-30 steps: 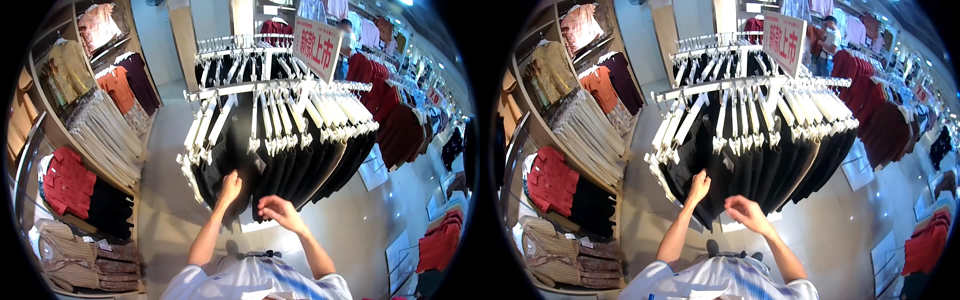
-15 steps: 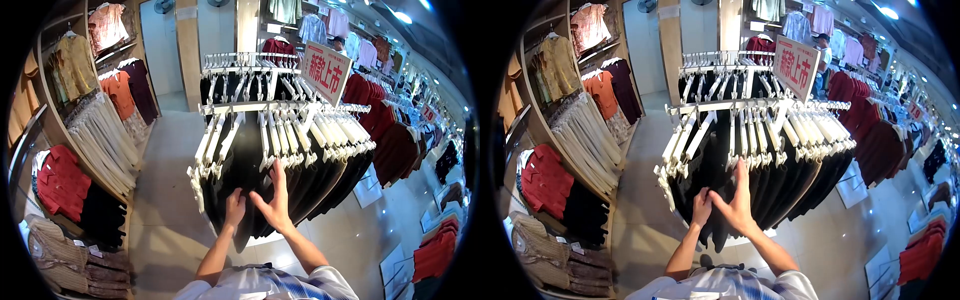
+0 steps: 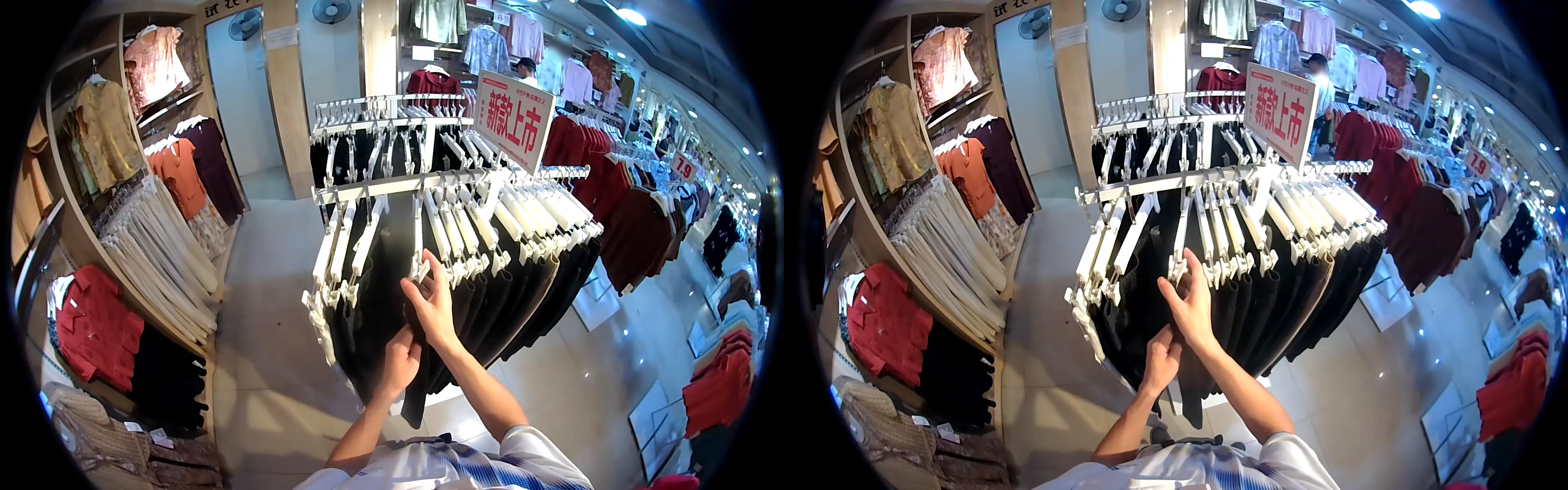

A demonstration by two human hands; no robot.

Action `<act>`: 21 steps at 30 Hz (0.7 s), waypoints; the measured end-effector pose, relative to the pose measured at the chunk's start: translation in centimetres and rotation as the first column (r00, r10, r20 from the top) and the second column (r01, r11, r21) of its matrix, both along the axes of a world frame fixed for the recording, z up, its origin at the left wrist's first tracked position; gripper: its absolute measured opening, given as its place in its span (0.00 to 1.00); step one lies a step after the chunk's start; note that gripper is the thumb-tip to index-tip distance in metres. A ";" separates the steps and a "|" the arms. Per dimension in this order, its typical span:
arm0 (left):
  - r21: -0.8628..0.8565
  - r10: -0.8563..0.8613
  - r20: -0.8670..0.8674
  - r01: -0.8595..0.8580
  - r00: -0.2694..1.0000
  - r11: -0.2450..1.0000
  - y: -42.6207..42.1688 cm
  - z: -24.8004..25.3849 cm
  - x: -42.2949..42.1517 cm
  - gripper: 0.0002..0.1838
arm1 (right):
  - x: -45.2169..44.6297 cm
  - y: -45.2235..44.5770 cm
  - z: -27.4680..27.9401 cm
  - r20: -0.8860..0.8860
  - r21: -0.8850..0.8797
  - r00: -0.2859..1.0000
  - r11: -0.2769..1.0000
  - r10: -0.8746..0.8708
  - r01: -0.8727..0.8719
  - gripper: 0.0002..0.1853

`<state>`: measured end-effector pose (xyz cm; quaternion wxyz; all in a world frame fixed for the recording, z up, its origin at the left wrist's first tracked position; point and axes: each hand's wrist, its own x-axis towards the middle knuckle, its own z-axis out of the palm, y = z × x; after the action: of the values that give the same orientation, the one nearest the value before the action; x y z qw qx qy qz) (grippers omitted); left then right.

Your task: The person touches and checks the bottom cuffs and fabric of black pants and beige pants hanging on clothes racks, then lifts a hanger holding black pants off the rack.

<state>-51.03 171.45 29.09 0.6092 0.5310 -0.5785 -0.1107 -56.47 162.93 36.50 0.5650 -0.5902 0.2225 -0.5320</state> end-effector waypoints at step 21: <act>-0.001 -0.061 0.034 0.061 0.998 0.998 0.0 -1.6 0.7 0.14 | -0.7 0.5 4.5 -0.221 -0.442 0.896 0.858 -0.386 0.261 0.25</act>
<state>-50.37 171.50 27.53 0.5962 0.5143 -0.6047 -0.1199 -57.12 163.45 41.04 0.2925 -0.7206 0.2894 -0.5580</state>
